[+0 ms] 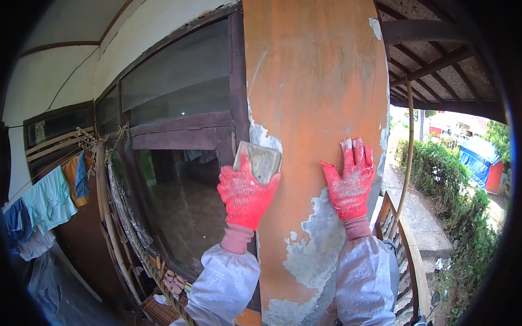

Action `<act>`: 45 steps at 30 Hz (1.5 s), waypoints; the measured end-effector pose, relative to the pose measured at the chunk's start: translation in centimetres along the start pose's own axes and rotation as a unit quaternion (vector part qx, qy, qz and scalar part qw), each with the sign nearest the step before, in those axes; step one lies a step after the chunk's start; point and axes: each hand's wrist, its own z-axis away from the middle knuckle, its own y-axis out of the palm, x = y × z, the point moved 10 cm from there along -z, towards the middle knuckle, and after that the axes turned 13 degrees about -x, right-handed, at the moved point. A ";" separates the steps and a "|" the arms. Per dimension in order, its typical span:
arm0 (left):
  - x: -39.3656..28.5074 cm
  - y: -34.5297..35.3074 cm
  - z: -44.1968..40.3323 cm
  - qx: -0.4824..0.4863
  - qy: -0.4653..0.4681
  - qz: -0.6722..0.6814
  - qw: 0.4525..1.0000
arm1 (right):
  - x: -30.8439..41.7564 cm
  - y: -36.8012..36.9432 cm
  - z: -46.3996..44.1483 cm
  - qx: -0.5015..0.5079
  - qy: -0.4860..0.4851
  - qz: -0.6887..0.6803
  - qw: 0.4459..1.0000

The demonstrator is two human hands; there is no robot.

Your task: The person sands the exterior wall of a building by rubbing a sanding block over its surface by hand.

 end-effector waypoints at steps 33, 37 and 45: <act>-3.2 -1.9 -10.3 -0.098 0.087 0.063 0.989 | -0.2 -0.3 0.3 -0.015 0.000 0.052 0.999; 0.3 1.7 1.4 -0.130 0.256 0.135 0.948 | -0.3 -0.4 0.4 -0.024 0.007 0.060 0.998; -2.1 0.8 -3.6 -0.090 0.262 0.157 0.948 | -0.1 -0.4 0.6 -0.039 -0.001 0.065 0.997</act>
